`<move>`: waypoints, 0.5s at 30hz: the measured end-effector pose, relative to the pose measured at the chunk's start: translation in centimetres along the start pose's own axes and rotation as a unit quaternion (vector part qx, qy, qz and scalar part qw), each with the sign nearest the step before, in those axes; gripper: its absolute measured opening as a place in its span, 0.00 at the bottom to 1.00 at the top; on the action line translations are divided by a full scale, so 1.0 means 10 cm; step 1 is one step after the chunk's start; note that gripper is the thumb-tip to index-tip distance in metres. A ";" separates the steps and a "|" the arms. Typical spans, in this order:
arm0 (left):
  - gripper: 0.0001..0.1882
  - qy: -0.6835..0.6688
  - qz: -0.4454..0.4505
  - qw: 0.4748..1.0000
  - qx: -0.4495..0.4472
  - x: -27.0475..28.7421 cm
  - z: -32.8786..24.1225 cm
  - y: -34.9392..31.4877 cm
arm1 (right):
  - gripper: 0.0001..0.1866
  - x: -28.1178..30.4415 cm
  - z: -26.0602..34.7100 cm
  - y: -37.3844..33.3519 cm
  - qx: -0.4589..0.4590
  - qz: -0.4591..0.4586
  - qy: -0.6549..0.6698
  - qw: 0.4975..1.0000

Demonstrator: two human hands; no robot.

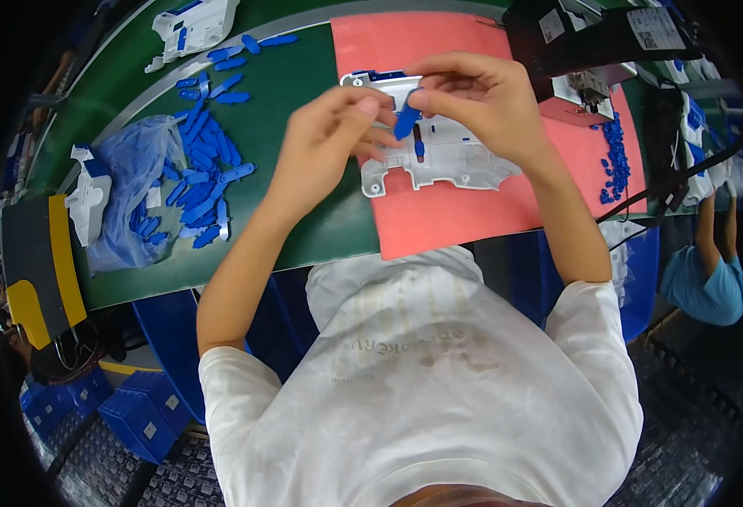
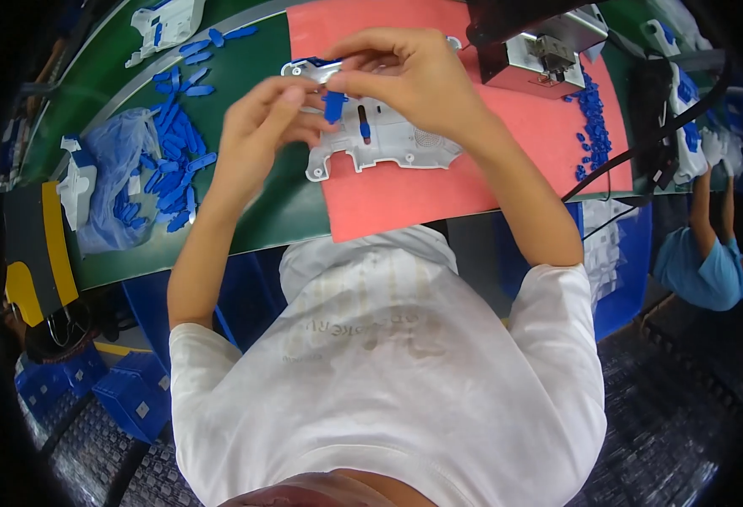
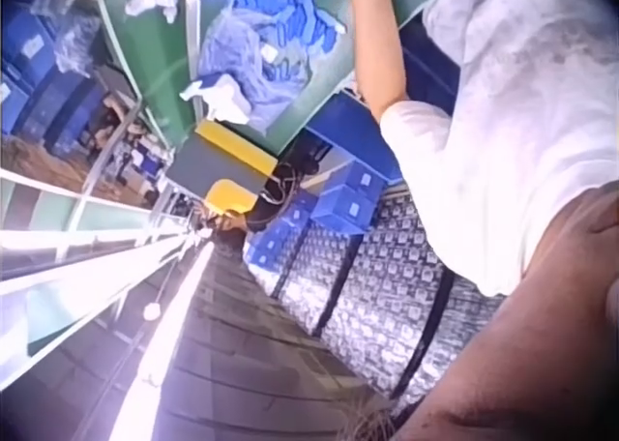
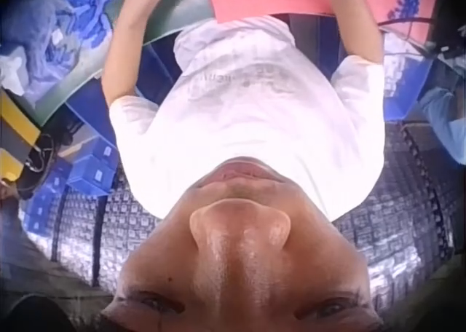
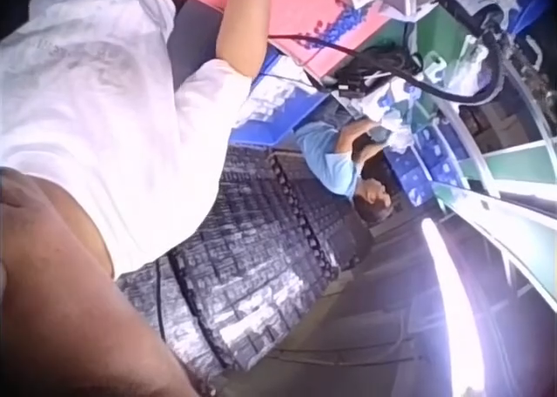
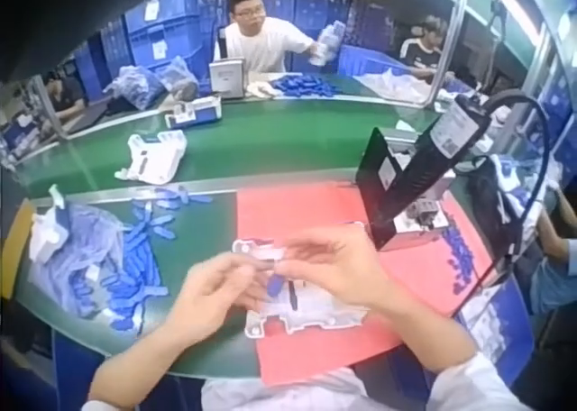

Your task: Assembling internal plastic components into a toy gun shell and fastening them with an electric screwdriver on a factory line.

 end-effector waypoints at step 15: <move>0.27 0.586 0.134 0.704 -0.378 -0.56 -0.15 -0.24 | 0.07 -0.03 -0.49 -0.03 -0.040 0.109 -0.281 0.953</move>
Point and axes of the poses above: each hand's wrist, its own y-axis towards the middle knuckle, its own x-axis out of the back of the hand, z = x × y, the point moved 10 cm from there along y, towards the middle knuckle, and after that the axes turned 9 degrees about y, right-handed, at the moved point
